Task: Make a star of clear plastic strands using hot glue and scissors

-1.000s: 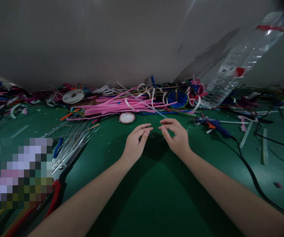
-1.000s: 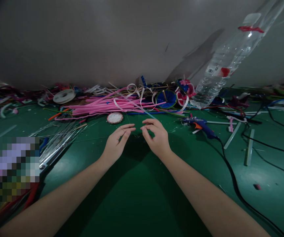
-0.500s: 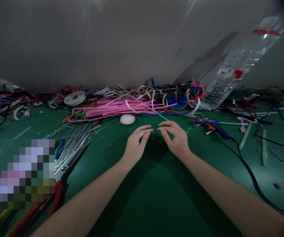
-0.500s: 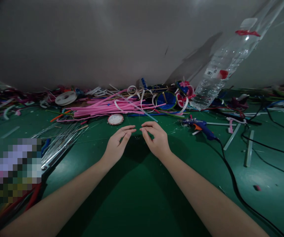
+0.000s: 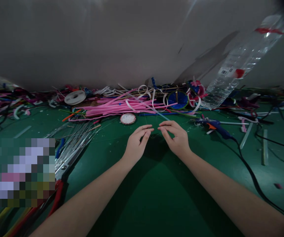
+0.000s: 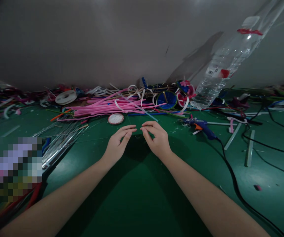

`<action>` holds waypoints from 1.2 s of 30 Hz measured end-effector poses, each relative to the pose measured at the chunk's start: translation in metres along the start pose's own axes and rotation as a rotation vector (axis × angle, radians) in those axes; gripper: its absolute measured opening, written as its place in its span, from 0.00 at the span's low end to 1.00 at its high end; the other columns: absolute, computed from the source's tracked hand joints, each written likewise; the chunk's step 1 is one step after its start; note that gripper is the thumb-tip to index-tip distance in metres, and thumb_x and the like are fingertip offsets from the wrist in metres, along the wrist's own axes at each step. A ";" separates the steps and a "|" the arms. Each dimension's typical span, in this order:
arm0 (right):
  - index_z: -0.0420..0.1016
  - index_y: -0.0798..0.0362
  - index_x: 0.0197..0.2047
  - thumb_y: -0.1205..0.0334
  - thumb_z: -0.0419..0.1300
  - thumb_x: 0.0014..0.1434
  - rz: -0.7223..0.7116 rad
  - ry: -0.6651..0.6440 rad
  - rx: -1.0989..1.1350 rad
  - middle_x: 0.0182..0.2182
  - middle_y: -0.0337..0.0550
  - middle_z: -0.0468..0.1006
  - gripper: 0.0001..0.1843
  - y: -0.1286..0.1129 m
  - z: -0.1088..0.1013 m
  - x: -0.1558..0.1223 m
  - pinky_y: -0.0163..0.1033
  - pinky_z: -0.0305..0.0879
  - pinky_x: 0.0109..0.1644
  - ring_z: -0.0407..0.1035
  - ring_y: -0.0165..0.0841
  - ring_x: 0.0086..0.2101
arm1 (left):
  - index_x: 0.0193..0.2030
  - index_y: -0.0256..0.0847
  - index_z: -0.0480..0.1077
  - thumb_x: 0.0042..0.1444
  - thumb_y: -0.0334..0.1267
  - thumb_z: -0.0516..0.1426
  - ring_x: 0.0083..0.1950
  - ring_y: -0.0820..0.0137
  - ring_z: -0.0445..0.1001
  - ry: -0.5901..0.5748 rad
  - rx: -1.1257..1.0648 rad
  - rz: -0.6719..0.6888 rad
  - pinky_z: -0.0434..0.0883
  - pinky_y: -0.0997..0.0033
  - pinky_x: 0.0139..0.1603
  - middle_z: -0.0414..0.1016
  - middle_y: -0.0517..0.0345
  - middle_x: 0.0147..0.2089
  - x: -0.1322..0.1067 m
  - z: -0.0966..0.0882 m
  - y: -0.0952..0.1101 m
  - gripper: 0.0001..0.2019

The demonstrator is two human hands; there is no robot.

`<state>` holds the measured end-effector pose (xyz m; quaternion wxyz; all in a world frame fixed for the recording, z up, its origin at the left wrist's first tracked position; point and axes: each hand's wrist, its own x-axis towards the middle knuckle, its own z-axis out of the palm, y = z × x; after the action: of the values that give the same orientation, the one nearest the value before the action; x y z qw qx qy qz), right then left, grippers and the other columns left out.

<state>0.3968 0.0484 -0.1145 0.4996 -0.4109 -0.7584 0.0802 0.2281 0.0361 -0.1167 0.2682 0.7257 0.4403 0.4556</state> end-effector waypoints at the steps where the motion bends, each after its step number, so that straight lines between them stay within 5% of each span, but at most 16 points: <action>1: 0.75 0.50 0.35 0.64 0.51 0.59 0.000 0.000 -0.001 0.38 0.44 0.74 0.11 0.000 0.000 0.000 0.41 0.67 0.44 0.68 0.33 0.40 | 0.45 0.43 0.71 0.62 0.39 0.46 0.55 0.69 0.66 -0.001 0.001 0.000 0.63 0.64 0.56 0.69 0.56 0.52 0.000 0.000 0.000 0.14; 18: 0.74 0.51 0.34 0.63 0.53 0.58 0.010 -0.043 0.053 0.38 0.46 0.73 0.09 0.000 0.001 0.000 0.41 0.66 0.46 0.68 0.34 0.42 | 0.45 0.43 0.71 0.62 0.39 0.46 0.54 0.68 0.66 0.011 0.001 0.021 0.63 0.63 0.56 0.70 0.55 0.52 0.000 0.001 -0.002 0.14; 30: 0.70 0.49 0.46 0.58 0.52 0.58 0.066 -0.193 0.012 0.54 0.44 0.65 0.13 0.003 0.002 -0.003 0.45 0.59 0.55 0.60 0.35 0.53 | 0.45 0.43 0.71 0.62 0.38 0.46 0.54 0.69 0.66 0.020 -0.003 0.023 0.63 0.63 0.57 0.69 0.56 0.52 0.000 0.002 -0.004 0.14; 36: 0.68 0.47 0.50 0.55 0.51 0.59 0.083 -0.267 0.045 0.53 0.43 0.68 0.16 0.007 0.005 -0.004 0.47 0.58 0.56 0.60 0.35 0.53 | 0.45 0.42 0.71 0.61 0.38 0.47 0.54 0.69 0.66 0.026 -0.007 0.030 0.63 0.62 0.57 0.70 0.55 0.51 0.000 0.002 -0.005 0.13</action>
<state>0.3974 0.0520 -0.1235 0.3996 -0.4162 -0.7986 0.1714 0.2279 0.0385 -0.1209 0.2579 0.7253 0.4314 0.4704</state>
